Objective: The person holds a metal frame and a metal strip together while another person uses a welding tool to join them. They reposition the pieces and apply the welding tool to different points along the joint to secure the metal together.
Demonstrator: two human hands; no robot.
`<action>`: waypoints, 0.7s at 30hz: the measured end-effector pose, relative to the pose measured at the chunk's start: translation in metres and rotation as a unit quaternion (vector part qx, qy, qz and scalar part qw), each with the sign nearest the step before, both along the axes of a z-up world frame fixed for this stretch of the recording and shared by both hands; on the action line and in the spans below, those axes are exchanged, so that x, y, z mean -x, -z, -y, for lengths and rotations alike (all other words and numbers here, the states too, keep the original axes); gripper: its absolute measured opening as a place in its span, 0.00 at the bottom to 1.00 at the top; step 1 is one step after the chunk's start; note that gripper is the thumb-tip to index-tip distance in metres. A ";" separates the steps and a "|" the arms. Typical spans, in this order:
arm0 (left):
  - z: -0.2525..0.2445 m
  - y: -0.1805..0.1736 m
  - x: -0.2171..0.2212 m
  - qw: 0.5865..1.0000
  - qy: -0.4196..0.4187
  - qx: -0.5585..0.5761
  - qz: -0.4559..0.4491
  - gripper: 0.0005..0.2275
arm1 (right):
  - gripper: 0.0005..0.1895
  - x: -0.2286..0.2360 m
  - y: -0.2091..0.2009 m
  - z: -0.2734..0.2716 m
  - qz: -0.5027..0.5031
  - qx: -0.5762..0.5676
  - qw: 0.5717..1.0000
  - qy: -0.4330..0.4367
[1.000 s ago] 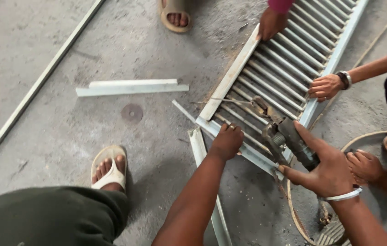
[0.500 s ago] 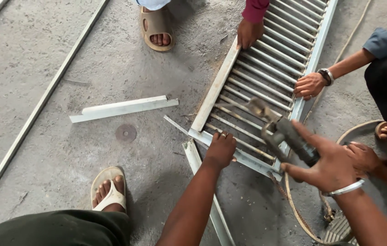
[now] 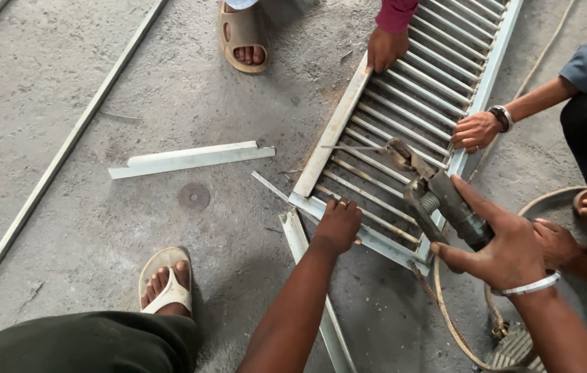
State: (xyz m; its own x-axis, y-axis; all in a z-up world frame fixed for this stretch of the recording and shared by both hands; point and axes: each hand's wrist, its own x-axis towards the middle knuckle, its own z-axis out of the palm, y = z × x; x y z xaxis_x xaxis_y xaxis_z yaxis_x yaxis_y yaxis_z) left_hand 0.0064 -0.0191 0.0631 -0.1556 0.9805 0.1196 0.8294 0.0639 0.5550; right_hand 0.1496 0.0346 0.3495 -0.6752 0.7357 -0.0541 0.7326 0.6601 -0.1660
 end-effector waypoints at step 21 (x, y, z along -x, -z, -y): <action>-0.005 0.007 -0.002 1.000 0.004 -0.023 -0.020 0.25 | 0.56 -0.016 -0.028 -0.022 -0.081 -0.022 0.995 -0.047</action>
